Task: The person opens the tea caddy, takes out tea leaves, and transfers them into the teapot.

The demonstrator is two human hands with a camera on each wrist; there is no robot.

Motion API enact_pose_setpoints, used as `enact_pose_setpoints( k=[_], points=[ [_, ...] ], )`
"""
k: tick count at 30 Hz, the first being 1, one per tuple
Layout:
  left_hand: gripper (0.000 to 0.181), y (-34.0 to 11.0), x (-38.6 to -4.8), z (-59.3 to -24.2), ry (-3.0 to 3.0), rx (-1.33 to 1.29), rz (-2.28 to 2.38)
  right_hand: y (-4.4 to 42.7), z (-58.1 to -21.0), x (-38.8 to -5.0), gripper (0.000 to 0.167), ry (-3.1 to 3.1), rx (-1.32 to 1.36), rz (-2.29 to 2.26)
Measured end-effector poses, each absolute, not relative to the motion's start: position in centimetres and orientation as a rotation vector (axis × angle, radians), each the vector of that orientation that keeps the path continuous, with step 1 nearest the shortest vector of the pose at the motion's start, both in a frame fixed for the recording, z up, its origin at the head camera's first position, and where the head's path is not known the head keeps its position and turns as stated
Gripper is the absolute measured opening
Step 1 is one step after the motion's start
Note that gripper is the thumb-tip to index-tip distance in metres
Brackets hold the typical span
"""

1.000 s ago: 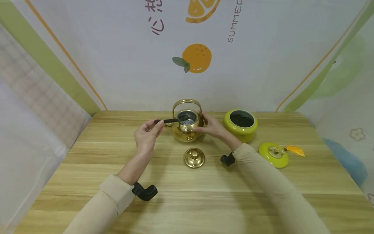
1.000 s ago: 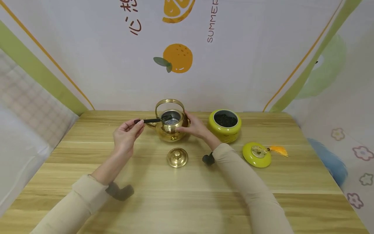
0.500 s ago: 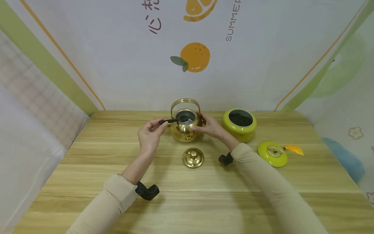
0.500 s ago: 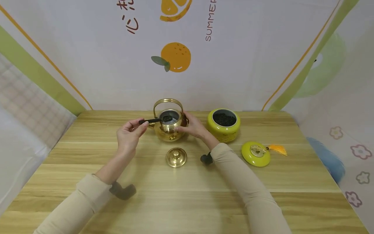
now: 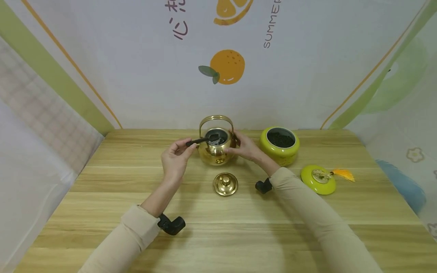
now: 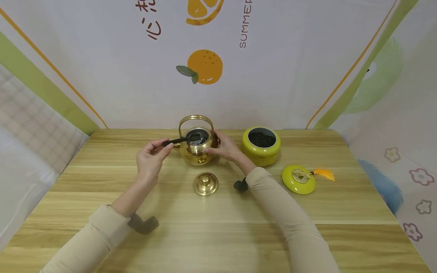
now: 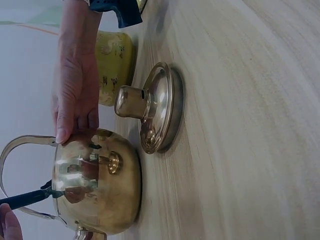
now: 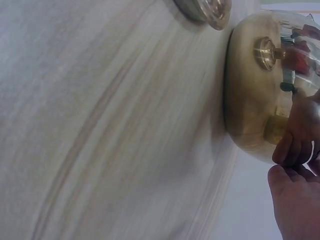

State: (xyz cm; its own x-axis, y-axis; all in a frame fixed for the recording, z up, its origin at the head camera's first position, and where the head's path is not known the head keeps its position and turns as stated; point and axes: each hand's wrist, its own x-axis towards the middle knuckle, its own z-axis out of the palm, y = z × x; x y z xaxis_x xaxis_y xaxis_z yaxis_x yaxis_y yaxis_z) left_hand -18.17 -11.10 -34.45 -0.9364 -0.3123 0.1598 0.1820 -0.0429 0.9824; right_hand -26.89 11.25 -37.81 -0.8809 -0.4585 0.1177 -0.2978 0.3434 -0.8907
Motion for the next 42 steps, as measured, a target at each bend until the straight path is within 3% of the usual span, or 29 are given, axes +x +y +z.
enact_pose_setpoints(
  k=[12,21,32,36,42],
  points=[
    [0.027,-11.5,-17.5,-34.3,-1.829,0.187,-2.126,12.2,-38.3,-26.7,0.08,2.524,-0.696,-1.509],
    [0.011,-11.4,-16.8,-33.6,-1.564,0.262,-2.461,14.0,-37.3,-24.8,0.085,2.609,-0.71,-1.452],
    [0.009,-7.9,-17.1,-32.7,-1.482,0.244,-2.613,20.8,-35.9,-21.5,0.074,2.739,-0.754,-1.583],
    [0.009,-6.2,-17.5,-32.4,-1.498,0.235,-2.653,24.1,-35.5,-21.0,0.074,2.761,-0.612,-1.649],
    [0.024,-3.4,-18.2,-32.3,-1.61,0.152,-2.631,27.6,-35.1,-20.9,0.083,2.776,-0.397,-1.58]
  ],
)
